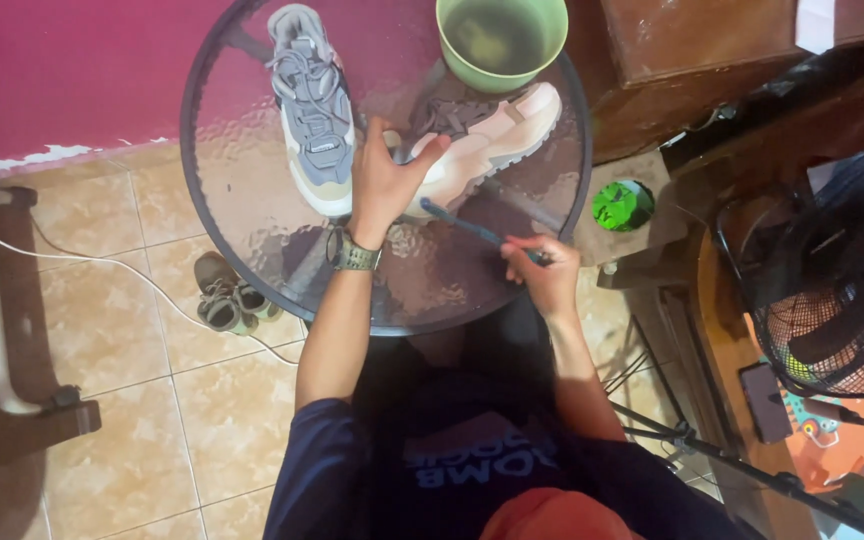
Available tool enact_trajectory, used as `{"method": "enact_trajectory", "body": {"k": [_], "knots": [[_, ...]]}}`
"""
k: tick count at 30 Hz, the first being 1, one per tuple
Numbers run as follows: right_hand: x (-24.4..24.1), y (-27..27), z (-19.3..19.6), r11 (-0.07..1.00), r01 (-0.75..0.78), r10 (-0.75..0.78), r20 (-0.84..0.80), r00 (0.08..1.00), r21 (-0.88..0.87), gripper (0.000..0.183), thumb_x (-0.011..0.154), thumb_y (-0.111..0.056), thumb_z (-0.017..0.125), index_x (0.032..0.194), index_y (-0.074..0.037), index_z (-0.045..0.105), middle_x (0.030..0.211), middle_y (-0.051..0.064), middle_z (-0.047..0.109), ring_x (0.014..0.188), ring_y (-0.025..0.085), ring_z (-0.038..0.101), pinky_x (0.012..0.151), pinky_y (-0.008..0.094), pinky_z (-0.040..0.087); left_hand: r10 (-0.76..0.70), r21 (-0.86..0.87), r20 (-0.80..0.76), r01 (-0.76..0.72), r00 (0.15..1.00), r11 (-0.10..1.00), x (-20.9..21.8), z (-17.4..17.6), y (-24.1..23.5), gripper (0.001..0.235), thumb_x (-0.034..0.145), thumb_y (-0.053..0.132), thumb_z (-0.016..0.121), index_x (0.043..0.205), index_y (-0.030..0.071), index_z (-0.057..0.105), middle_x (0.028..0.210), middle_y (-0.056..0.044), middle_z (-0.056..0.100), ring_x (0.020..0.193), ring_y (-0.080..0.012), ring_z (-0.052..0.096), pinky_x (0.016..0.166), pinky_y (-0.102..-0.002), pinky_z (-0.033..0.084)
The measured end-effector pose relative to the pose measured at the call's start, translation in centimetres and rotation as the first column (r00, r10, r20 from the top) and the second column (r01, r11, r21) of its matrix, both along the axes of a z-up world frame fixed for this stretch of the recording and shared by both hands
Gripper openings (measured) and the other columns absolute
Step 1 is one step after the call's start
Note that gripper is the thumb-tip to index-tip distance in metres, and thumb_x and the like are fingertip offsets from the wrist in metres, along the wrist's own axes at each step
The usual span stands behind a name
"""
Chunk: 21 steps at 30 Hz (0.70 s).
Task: The person scrubs a white sneaker with a toothbrush, repeatedly dipping the brush into a green bowl of water. They focus on the sole and side panels, rotating the shoe to access different areas.
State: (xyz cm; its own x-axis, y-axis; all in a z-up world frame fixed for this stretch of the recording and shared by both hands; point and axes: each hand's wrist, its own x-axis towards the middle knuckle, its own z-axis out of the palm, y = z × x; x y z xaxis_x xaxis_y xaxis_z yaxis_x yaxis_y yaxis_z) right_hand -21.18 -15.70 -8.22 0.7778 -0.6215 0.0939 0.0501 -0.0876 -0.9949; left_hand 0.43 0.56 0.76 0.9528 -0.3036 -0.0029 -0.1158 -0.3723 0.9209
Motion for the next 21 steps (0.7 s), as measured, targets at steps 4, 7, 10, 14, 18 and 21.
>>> {"method": "enact_trajectory", "body": {"k": [4, 7, 10, 14, 18, 21], "knots": [[-0.6, 0.7, -0.1, 0.849, 0.151, -0.145, 0.051, 0.988, -0.507, 0.014, 0.094, -0.016, 0.081, 0.108, -0.013, 0.081, 0.087, 0.010, 0.078, 0.081, 0.022, 0.074, 0.073, 0.031, 0.054, 0.016, 0.007, -0.014, -0.016, 1.000, 1.000, -0.1, 0.1, 0.0, 0.072, 0.072, 0.067, 0.086, 0.115, 0.015, 0.059, 0.112, -0.022, 0.072, 0.113, -0.0440, 0.067, 0.098, -0.054, 0.055], [-1.4, 1.1, -0.3, 0.838, -0.007, -0.008, -0.026, 1.000, -0.546, 0.009, 0.095, -0.015, 0.079, 0.102, -0.009, 0.078, 0.093, 0.011, 0.079, 0.088, 0.030, 0.076, 0.076, 0.035, 0.056, -0.002, 0.004, -0.010, 0.002, 1.000, 1.000, -0.3, 0.6, 0.2, 0.070, 0.073, 0.062, 0.086, 0.113, 0.011, 0.058, 0.108, -0.025, 0.072, 0.110, -0.0457, 0.068, 0.095, -0.053, 0.056], [-1.9, 0.7, -1.3, 0.812, 0.052, -0.047, 0.024, 0.999, -0.581, 0.005, 0.098, -0.010, 0.074, 0.102, -0.008, 0.075, 0.096, 0.013, 0.078, 0.090, 0.034, 0.075, 0.078, 0.038, 0.056, -0.002, -0.017, 0.007, 0.002, 1.000, 1.000, -0.4, 0.6, 0.1, 0.070, 0.074, 0.062, 0.087, 0.111, 0.009, 0.059, 0.107, -0.027, 0.071, 0.110, -0.0471, 0.068, 0.094, -0.054, 0.055], [-1.9, 0.4, -1.7, 0.807, 0.019, -0.012, 0.017, 1.000, -0.590, 0.005, 0.094, -0.011, 0.079, 0.096, -0.009, 0.075, 0.091, 0.011, 0.078, 0.087, 0.032, 0.076, 0.076, 0.037, 0.057, -0.009, -0.018, 0.019, 0.009, 1.000, 1.000, -0.3, 0.4, 0.1, 0.066, 0.075, 0.057, 0.087, 0.110, 0.009, 0.059, 0.107, -0.026, 0.072, 0.111, -0.0465, 0.068, 0.094, -0.055, 0.055], [-2.1, 0.6, -0.5, 0.788, -0.036, 0.032, -0.018, 0.999, -0.615, 0.005, 0.094, -0.015, 0.079, 0.098, -0.012, 0.076, 0.094, 0.010, 0.079, 0.089, 0.033, 0.075, 0.077, 0.038, 0.057, -0.004, -0.031, 0.010, 0.004, 1.000, 1.000, -0.2, 0.4, 0.2, 0.063, 0.073, 0.055, 0.090, 0.105, 0.010, 0.061, 0.103, -0.022, 0.073, 0.108, -0.0424, 0.070, 0.091, -0.050, 0.056], [-1.8, -0.2, -0.7, 0.819, -0.017, 0.026, 0.006, 1.000, -0.573, 0.005, 0.096, -0.013, 0.078, 0.098, -0.010, 0.075, 0.094, 0.011, 0.079, 0.091, 0.033, 0.075, 0.079, 0.039, 0.057, -0.013, -0.007, 0.021, 0.013, 1.000, 1.000, -0.2, 0.7, 0.2, 0.064, 0.072, 0.057, 0.090, 0.102, 0.009, 0.060, 0.102, -0.024, 0.073, 0.106, -0.0439, 0.070, 0.090, -0.051, 0.056]]}}
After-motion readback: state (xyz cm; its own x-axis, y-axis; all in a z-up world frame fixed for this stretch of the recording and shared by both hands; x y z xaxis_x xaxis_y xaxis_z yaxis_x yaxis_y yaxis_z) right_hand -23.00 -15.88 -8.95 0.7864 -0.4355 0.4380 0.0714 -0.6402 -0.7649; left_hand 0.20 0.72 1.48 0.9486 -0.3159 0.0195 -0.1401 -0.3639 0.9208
